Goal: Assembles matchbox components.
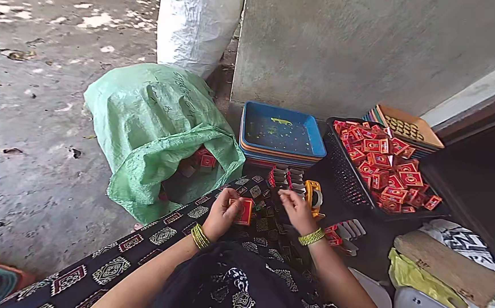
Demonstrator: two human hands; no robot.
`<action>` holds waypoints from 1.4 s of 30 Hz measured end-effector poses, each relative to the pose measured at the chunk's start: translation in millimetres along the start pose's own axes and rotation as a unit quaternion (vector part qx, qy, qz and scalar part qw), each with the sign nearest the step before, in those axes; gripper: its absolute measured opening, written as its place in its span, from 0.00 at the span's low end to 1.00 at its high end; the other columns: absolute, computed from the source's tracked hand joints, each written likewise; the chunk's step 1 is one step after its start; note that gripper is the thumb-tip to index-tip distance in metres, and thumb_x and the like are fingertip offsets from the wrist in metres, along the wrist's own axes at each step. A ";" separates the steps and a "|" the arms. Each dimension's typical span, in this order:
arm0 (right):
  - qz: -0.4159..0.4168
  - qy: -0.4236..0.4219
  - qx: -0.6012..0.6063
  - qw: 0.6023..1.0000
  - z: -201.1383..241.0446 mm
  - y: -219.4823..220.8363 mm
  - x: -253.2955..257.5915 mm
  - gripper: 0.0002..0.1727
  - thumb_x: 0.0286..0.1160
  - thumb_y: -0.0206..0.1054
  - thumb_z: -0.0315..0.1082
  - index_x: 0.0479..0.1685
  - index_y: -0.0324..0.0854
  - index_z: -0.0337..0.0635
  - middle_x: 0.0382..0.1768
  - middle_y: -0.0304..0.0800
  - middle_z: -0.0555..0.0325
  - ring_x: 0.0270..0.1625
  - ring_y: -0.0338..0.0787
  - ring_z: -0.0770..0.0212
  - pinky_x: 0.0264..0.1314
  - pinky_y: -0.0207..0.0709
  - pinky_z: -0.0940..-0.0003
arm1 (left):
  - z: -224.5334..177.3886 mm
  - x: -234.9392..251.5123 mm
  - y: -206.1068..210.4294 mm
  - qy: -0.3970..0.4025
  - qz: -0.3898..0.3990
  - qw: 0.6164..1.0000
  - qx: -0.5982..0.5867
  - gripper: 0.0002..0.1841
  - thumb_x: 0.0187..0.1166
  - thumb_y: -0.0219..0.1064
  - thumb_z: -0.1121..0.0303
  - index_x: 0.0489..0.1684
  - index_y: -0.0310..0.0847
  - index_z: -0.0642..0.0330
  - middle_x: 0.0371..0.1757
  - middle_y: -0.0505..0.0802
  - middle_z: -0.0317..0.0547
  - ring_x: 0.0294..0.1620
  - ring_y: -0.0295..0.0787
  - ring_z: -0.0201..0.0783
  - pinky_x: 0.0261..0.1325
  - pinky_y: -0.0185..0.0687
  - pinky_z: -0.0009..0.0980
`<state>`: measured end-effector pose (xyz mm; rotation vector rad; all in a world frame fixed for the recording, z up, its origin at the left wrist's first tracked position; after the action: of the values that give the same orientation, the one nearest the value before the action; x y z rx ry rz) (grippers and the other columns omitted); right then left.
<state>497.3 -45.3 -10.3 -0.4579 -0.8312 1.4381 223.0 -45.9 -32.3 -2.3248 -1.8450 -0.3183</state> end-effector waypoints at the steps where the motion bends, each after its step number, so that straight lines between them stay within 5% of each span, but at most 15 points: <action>1: -0.012 0.074 -0.047 0.996 -29.4 -14.8 4.8 0.19 0.89 0.58 0.42 0.65 0.86 0.42 0.58 0.95 0.55 0.59 0.94 0.63 0.67 0.86 0.60 | -0.2 0.7 -2.4 -0.004 -0.019 1.000 0.004 0.10 0.88 0.58 0.64 0.52 0.75 0.64 0.42 0.89 0.45 0.35 0.90 0.36 0.40 0.91 0.37; 6: -0.059 0.359 -0.166 0.917 -149.0 -76.8 -8.1 0.17 0.80 0.66 0.35 0.65 0.86 0.39 0.58 0.94 0.47 0.66 0.90 0.49 0.75 0.76 0.46 | 6.7 2.3 -2.4 -0.036 -0.047 0.998 -0.005 0.10 0.88 0.60 0.62 0.51 0.74 0.59 0.42 0.90 0.41 0.36 0.91 0.34 0.41 0.92 0.34; 10: -0.036 0.472 -0.106 0.874 -207.0 -85.0 -36.5 0.22 0.81 0.69 0.40 0.71 0.82 0.41 0.62 0.91 0.44 0.63 0.90 0.46 0.68 0.80 0.43 | 14.2 -4.2 11.3 -0.096 0.096 0.991 0.011 0.14 0.86 0.64 0.58 0.54 0.74 0.59 0.40 0.92 0.41 0.34 0.93 0.34 0.40 0.93 0.34; 14: -0.017 0.467 -0.021 0.884 -229.5 -74.3 -44.7 0.22 0.89 0.61 0.42 0.75 0.78 0.42 0.64 0.87 0.45 0.49 0.90 0.53 0.52 0.83 0.53 | 18.0 -7.9 19.6 -0.076 0.227 0.970 0.044 0.14 0.90 0.57 0.58 0.54 0.74 0.61 0.41 0.90 0.41 0.36 0.91 0.30 0.44 0.91 0.32; 18: -0.013 0.429 -0.031 0.903 -242.4 -71.5 -39.1 0.20 0.90 0.59 0.41 0.73 0.81 0.43 0.64 0.89 0.49 0.51 0.90 0.56 0.56 0.82 0.54 | 14.8 -6.5 14.6 -0.074 0.244 0.966 0.036 0.13 0.86 0.48 0.63 0.55 0.74 0.58 0.39 0.86 0.37 0.33 0.83 0.26 0.37 0.81 0.27; 26: -0.066 0.440 0.009 0.896 -248.0 -66.4 -31.2 0.27 0.68 0.82 0.38 0.67 0.85 0.40 0.55 0.94 0.48 0.52 0.91 0.56 0.55 0.81 0.55 | 17.7 -7.4 15.9 -0.131 0.237 0.962 -0.023 0.11 0.88 0.51 0.63 0.58 0.73 0.56 0.41 0.89 0.37 0.37 0.88 0.29 0.43 0.87 0.30; 32: -0.107 0.488 0.082 0.862 -225.2 -74.5 -48.8 0.18 0.69 0.81 0.37 0.57 0.90 0.43 0.36 0.90 0.61 0.22 0.72 0.73 0.25 0.67 0.74 | 17.1 -5.3 12.9 -0.136 0.212 0.967 -0.045 0.11 0.89 0.54 0.63 0.60 0.74 0.56 0.43 0.91 0.39 0.40 0.90 0.31 0.47 0.89 0.32; 40: -0.097 0.508 0.109 0.849 -227.8 -57.5 -70.1 0.15 0.78 0.75 0.39 0.57 0.89 0.42 0.38 0.95 0.61 0.22 0.76 0.74 0.23 0.69 0.75 | 16.0 -5.6 15.5 -0.111 0.210 0.970 -0.044 0.12 0.90 0.54 0.62 0.61 0.75 0.56 0.46 0.91 0.39 0.43 0.90 0.30 0.49 0.89 0.31; 42: -0.118 0.492 0.082 0.859 -228.2 -53.1 -68.8 0.15 0.77 0.76 0.39 0.55 0.90 0.40 0.38 0.95 0.59 0.27 0.82 0.70 0.30 0.74 0.70 | 14.6 -5.3 15.6 -0.095 0.213 0.972 -0.022 0.13 0.91 0.54 0.61 0.61 0.75 0.57 0.46 0.90 0.39 0.42 0.90 0.29 0.49 0.88 0.30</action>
<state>705.2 -72.5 -135.5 -0.8229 0.0726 0.8438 238.0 -50.7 -47.6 -2.7793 -1.3590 -0.0820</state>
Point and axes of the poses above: each hand's wrist, its own x-axis towards the middle knuckle, its own y-axis out of the palm, z = x × y, the point moved 3 cm from there along x, towards the middle knuckle
